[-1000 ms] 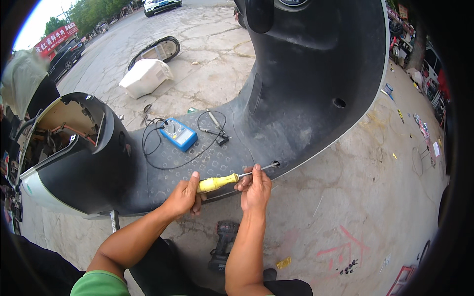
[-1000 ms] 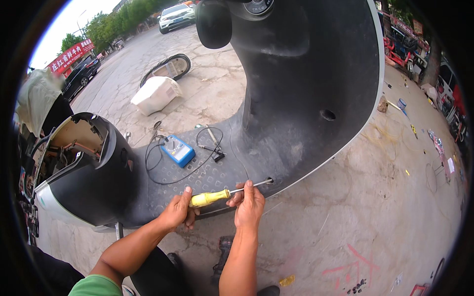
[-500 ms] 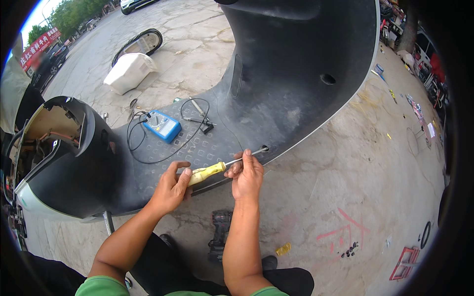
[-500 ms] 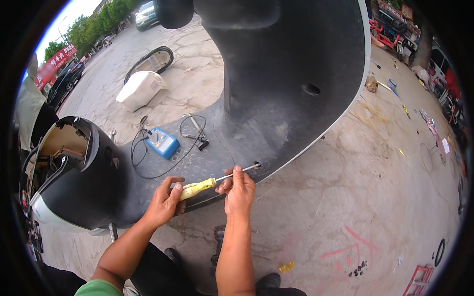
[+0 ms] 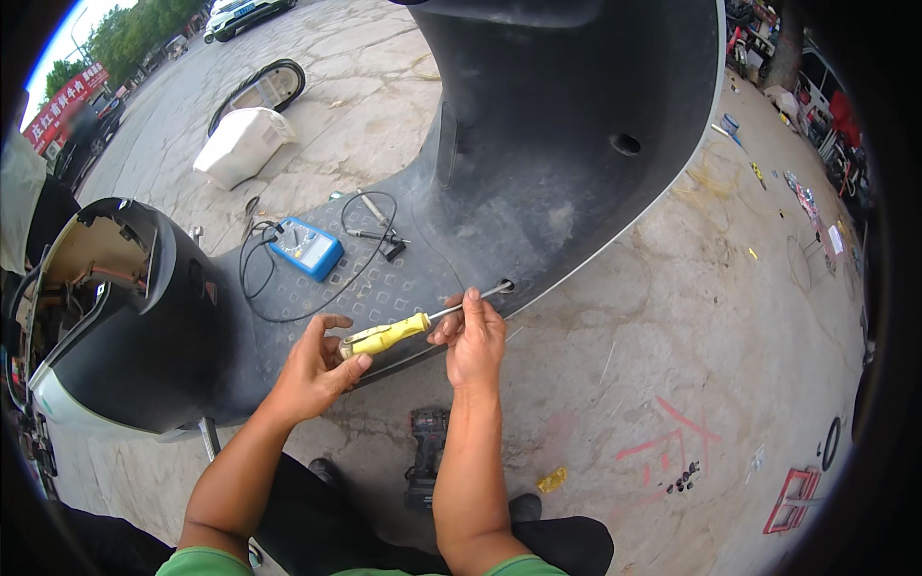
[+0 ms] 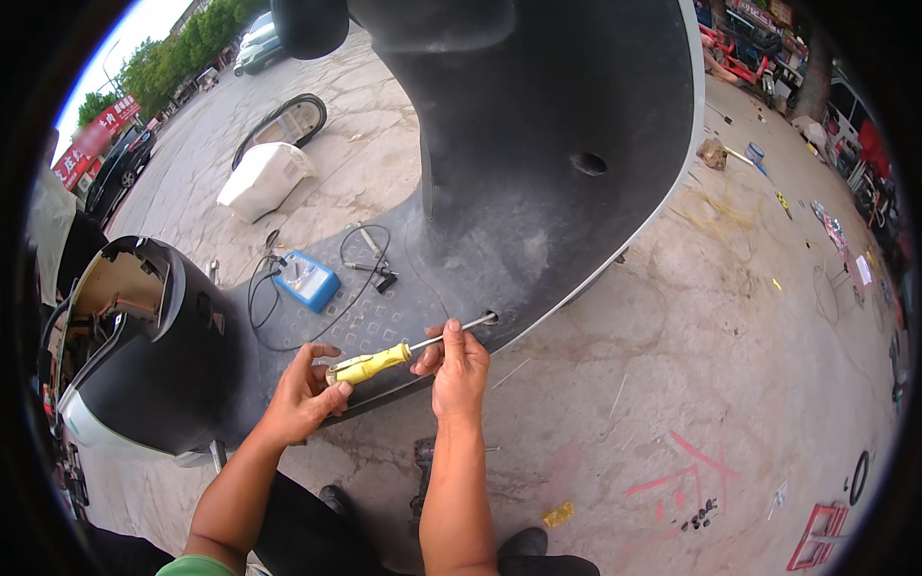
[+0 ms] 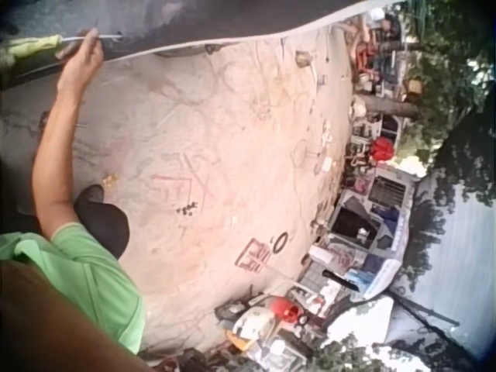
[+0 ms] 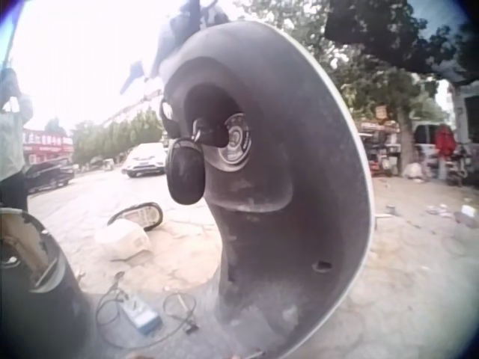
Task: The person uses a cordless drill to remove screws from the scooter's body panel and then uses a screwdriver to pry and remove the panel. The person works on the scooter's front and side panels.
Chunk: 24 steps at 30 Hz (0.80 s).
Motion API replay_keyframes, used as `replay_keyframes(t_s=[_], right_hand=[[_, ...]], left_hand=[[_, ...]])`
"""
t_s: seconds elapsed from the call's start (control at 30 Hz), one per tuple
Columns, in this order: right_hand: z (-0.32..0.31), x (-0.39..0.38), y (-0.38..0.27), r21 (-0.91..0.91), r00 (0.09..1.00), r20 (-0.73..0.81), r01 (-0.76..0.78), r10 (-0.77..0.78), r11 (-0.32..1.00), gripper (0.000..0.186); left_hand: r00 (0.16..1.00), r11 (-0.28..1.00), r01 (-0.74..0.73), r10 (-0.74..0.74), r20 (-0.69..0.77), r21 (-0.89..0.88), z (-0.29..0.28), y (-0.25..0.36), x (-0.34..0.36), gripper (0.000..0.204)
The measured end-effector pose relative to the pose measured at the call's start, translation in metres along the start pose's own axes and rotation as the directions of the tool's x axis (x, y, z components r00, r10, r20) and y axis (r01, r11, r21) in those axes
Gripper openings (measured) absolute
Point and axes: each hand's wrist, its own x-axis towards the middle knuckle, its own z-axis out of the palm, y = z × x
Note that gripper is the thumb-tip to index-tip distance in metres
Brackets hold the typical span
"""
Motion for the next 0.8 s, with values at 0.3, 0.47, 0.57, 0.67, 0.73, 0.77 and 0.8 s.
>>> replay_keyframes(t_s=[0.3,0.47,0.57,0.67,0.73,0.77,0.8], right_hand=[[-0.003,0.0,0.001,-0.006,1.0,0.026,0.006,-0.006,1.0,0.036],[0.0,0.001,0.0,-0.021,1.0,0.0,0.026,-0.026,0.999,0.035],[0.0,0.001,0.002,0.007,0.999,0.002,0.034,-0.035,0.999,0.034],[-0.001,0.002,0.003,0.001,0.998,0.019,0.064,-0.064,0.998,0.034],[0.001,0.0,0.005,-0.006,0.999,-0.003,0.053,-0.053,0.999,0.034],[0.002,0.001,0.004,-0.014,0.999,-0.018,0.051,-0.052,0.999,0.034],[0.003,0.001,0.003,-0.012,0.998,-0.024,0.057,-0.057,0.998,0.034]], left_hand=[[0.92,0.905,0.385,-0.362,0.148,-0.18,-0.005,-0.015,0.004,0.072],[0.998,0.962,-0.061,0.055,-0.031,-0.265,0.003,-0.013,-0.002,0.033],[0.994,0.98,0.054,-0.035,0.105,-0.19,-0.005,-0.015,-0.006,0.031],[0.938,0.94,0.317,-0.292,0.186,-0.126,-0.011,-0.019,-0.001,0.051],[0.957,0.953,0.276,-0.261,0.126,-0.125,-0.009,-0.013,-0.001,0.047],[0.985,0.977,0.166,-0.159,0.06,-0.136,-0.003,-0.009,-0.003,0.04],[0.998,0.989,0.053,-0.055,-0.006,-0.139,0.002,-0.006,-0.004,0.034]])
